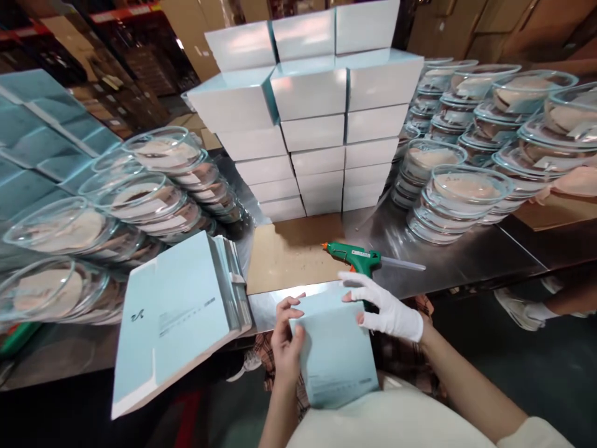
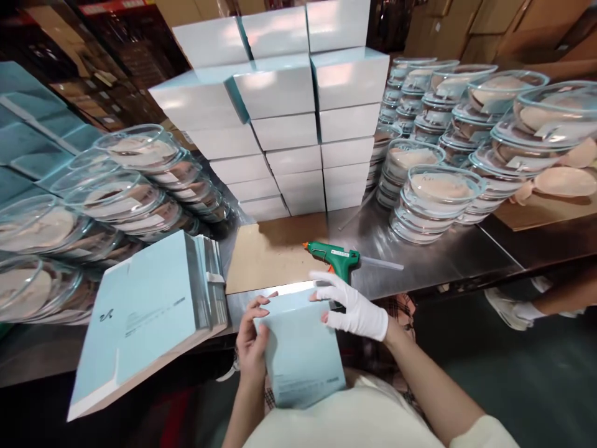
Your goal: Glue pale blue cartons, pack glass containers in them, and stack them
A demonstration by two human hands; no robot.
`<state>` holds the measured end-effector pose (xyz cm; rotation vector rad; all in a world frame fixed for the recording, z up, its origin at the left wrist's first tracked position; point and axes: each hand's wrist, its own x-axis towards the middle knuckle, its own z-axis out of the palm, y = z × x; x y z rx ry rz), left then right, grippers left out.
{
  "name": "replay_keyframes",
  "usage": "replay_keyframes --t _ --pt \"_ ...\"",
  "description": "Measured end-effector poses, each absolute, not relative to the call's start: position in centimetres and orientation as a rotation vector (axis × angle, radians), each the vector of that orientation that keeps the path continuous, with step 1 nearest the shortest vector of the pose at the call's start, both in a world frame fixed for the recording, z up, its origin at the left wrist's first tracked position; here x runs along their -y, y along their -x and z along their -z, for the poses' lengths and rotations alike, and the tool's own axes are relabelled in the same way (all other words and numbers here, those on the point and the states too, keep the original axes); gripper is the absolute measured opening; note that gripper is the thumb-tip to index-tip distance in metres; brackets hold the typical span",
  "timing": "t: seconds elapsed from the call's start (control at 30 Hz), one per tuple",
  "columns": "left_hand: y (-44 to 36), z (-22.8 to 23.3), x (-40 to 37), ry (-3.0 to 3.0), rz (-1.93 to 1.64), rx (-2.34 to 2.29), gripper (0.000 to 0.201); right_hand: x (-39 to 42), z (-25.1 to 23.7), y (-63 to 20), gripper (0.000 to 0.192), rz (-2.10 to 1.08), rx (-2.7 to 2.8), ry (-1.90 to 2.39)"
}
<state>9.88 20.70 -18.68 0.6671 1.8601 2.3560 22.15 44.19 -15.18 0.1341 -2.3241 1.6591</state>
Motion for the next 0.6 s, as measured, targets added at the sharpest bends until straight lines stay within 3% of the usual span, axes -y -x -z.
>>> replay_keyframes --t 0.07,0.1,0.17,0.23,0.3,0.4,0.5,0.53,0.6 --pt "-9.8 17.9 -20.6 -0.336 -2.611 -1.927 0.030 -43.3 16.4 -23.5 0.080 -1.643 2.239 0.137" --pt "-9.8 17.5 -20.6 -0.138 -2.754 -1.936 0.031 -42.8 17.0 -24.3 0.084 -1.653 2.190 0.251" --pt "-10.1 17.2 -20.9 0.168 -2.939 -1.885 0.034 -41.6 17.9 -25.6 0.081 -1.702 2.102 0.380" --pt "-10.7 17.5 -21.4 0.270 -2.888 -1.805 0.039 -40.8 18.0 -26.4 0.079 -1.734 2.013 0.449" --pt "-11.3 18.2 -21.9 0.203 -2.666 -1.868 0.041 -41.0 16.8 -26.6 0.072 -1.716 1.906 0.534" --pt "-11.4 18.5 -22.0 -0.283 -2.325 -2.432 0.055 -42.8 13.2 -26.3 0.046 -1.580 1.954 0.508" --pt "-10.8 16.4 -21.4 -1.310 -1.813 -2.960 0.105 -44.6 9.0 -25.1 0.029 -1.238 2.290 0.032" --pt "-10.5 15.5 -21.1 -1.597 -1.554 -2.970 0.111 -45.2 7.6 -24.3 0.028 -1.136 2.396 -0.204" --pt "-9.9 13.8 -20.4 -1.875 -1.105 -2.824 0.098 -47.2 5.1 -22.6 0.029 -1.039 2.563 -0.609"
